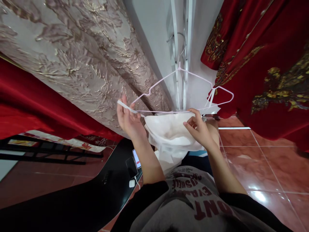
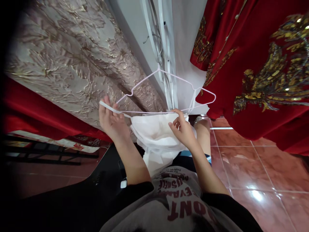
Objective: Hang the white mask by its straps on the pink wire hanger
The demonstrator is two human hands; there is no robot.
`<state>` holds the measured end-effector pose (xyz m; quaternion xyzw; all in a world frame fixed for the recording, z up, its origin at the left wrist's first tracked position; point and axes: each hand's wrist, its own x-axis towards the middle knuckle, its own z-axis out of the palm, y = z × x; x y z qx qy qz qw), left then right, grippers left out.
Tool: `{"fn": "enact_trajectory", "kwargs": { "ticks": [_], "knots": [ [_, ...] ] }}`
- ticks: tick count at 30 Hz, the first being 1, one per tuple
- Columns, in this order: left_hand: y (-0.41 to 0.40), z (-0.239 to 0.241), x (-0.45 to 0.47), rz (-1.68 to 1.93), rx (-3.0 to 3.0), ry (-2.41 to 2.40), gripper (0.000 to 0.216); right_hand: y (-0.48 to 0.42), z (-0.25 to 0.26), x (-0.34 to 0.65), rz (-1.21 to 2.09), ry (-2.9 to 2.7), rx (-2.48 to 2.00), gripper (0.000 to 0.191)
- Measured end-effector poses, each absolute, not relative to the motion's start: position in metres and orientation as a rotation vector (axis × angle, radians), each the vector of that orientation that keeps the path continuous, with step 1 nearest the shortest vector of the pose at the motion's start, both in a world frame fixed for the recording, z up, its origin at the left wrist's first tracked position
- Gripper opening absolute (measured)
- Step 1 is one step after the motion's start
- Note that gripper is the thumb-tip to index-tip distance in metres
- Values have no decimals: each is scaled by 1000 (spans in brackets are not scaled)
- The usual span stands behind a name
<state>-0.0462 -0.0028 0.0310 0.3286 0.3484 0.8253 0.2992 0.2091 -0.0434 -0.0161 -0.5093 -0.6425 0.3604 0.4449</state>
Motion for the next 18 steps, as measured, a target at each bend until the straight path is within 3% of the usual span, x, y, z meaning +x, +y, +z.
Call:
{"fn": "enact_trajectory", "kwargs": {
  "ticks": [3, 7, 11, 15, 18],
  "knots": [
    [-6, 16, -43, 2031, 791, 1106, 32, -42, -20, 205, 901, -1601, -1241, 51],
    [-15, 8, -15, 1775, 788, 984, 32, -43, -20, 195, 926, -1601, -1207, 56],
    [-19, 10, 9, 1745, 826, 873, 36, -49, -14, 198, 913, -1584, -1167, 56],
    [-19, 10, 11, 1730, 910, 874, 39, -42, -10, 221, 631, -1315, -1163, 62],
    [-18, 6, 9, 1739, 931, 862, 39, -27, -4, 241, 616, -1216, -1211, 54]
  ]
}}
